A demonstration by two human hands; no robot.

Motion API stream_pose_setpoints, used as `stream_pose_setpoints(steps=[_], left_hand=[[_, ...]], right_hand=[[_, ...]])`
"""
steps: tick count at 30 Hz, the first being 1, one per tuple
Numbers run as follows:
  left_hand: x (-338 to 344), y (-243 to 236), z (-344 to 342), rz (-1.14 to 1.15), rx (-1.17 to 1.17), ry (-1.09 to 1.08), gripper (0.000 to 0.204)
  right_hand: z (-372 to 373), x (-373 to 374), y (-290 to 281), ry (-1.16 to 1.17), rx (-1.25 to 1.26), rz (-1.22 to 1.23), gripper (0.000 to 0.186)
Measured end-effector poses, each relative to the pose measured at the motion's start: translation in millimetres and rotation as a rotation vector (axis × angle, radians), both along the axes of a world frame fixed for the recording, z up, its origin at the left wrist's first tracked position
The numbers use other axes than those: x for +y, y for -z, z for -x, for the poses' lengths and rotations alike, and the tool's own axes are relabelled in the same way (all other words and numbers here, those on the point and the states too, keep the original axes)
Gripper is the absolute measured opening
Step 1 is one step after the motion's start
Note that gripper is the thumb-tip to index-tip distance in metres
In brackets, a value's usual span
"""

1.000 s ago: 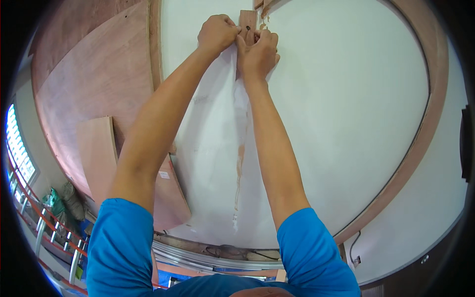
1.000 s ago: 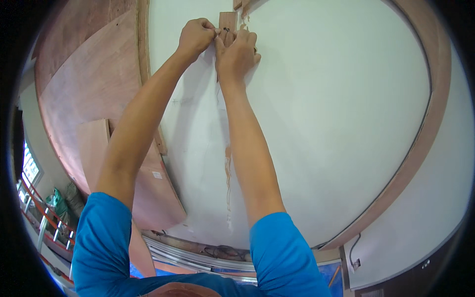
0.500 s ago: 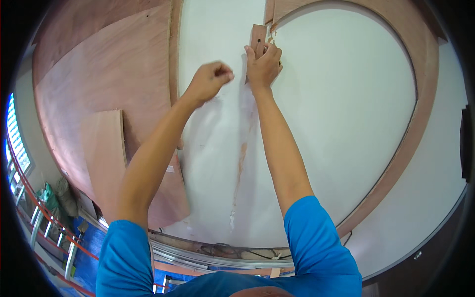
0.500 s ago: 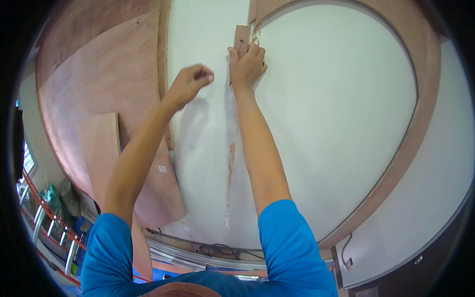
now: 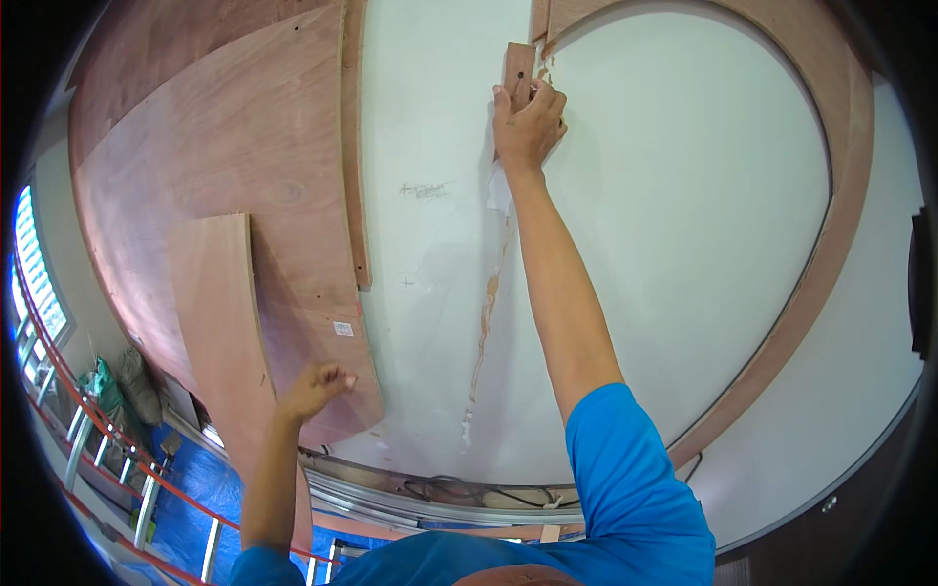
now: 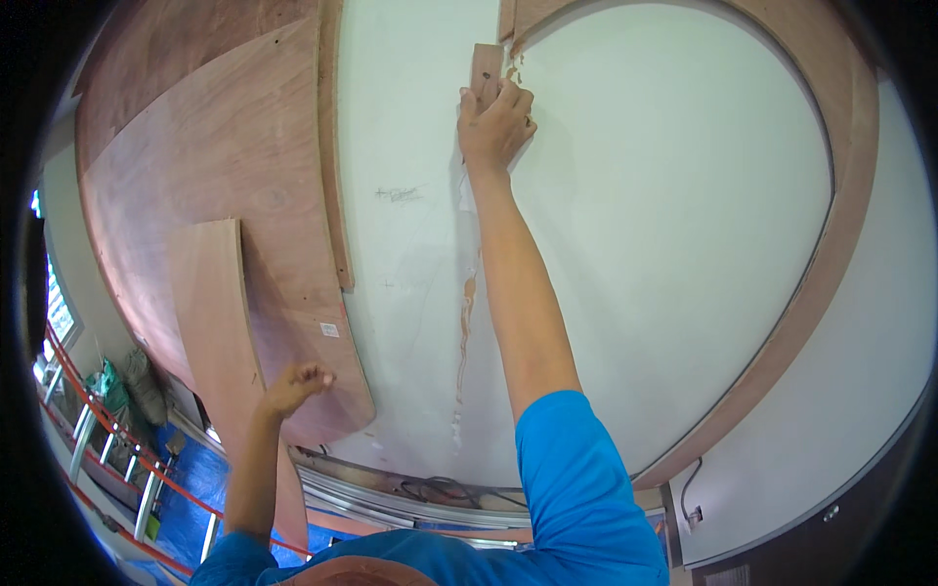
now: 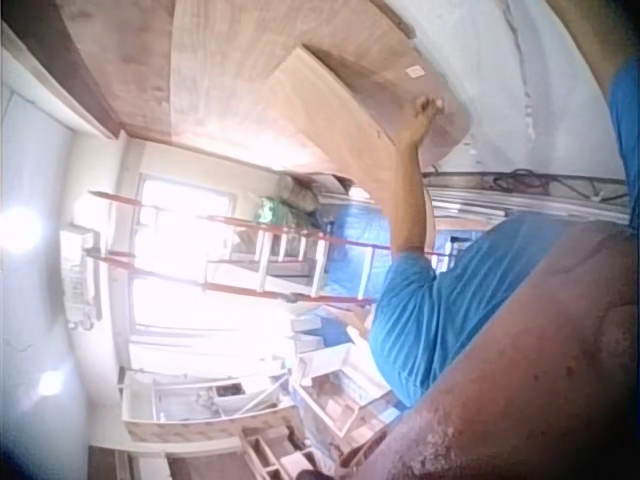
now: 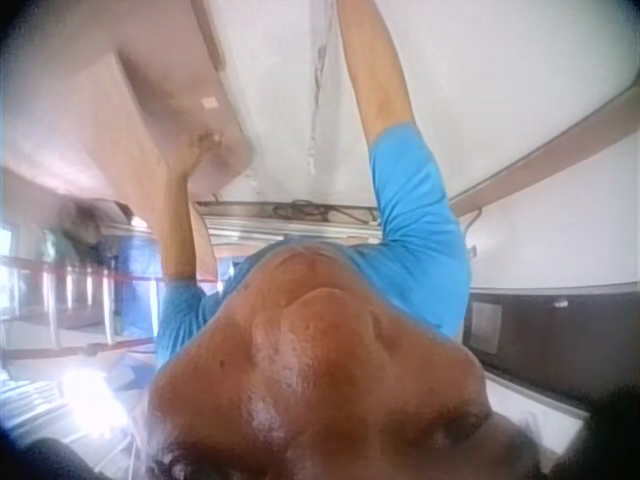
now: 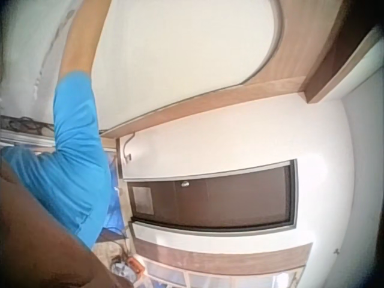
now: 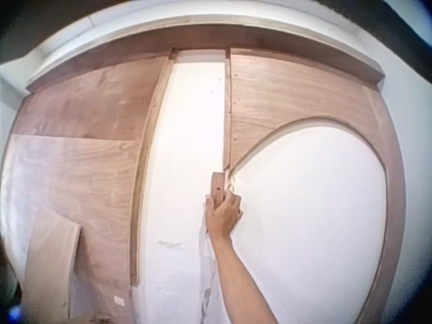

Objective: The person uses a drill to secure plywood panels to a curved wall frame, removes a panel to adjust a wooden support piece, and then uses a hand saw to cut a thin wooden strip before applying adhesive with a caulk gun to attach the strip to the support.

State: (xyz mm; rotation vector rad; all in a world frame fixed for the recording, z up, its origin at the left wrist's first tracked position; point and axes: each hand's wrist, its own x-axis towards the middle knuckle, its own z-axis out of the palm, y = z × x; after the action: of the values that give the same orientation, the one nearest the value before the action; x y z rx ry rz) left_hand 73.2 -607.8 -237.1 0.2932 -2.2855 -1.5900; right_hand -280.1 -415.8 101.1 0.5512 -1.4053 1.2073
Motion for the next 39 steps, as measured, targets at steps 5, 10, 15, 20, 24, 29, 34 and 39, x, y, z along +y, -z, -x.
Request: stream_pose_setpoints(steps=[5,10,15,20,24,29,34,39], left_hand=[[-6.9,91.5,-56.8,-0.23,-0.166,-0.091,0.018],[-10.7,143.8,-93.7,-0.419,-0.159,-0.173,0.012],[-17.2,151.7,-106.8,-0.431,-0.046,-0.247,0.016],[-28.6,148.9,-121.4,-0.451,-0.039,-0.262,0.021],[-20.2,149.9,-134.4,-0.455,-0.048,-0.293,0.019],[-7.8,160.5,-155.3,-0.475,-0.117,-0.335,0.02],[-3.4,179.2,-151.8,-0.54,-0.172,-0.325,0.02],[-4.5,308.0,-129.5,-0.401,-0.353,-0.043,0.033]], right_hand=[[3.2,-1.9,3.5,-0.004,0.022,-0.009,0.052],[11.0,-8.3,6.0,-0.035,0.069,0.04,0.052],[14.8,-9.1,6.9,-0.033,0.083,0.058,0.05],[11.9,-9.7,6.1,-0.053,0.067,0.041,0.053],[12.3,-7.6,12.4,-0.058,0.038,-0.01,0.058],[7.8,-11.0,18.8,-0.074,0.059,0.022,0.066],[-9.9,10.2,32.3,-0.059,0.133,0.074,0.064],[-67.4,32.9,177.7,-0.175,0.021,0.103,0.048]])
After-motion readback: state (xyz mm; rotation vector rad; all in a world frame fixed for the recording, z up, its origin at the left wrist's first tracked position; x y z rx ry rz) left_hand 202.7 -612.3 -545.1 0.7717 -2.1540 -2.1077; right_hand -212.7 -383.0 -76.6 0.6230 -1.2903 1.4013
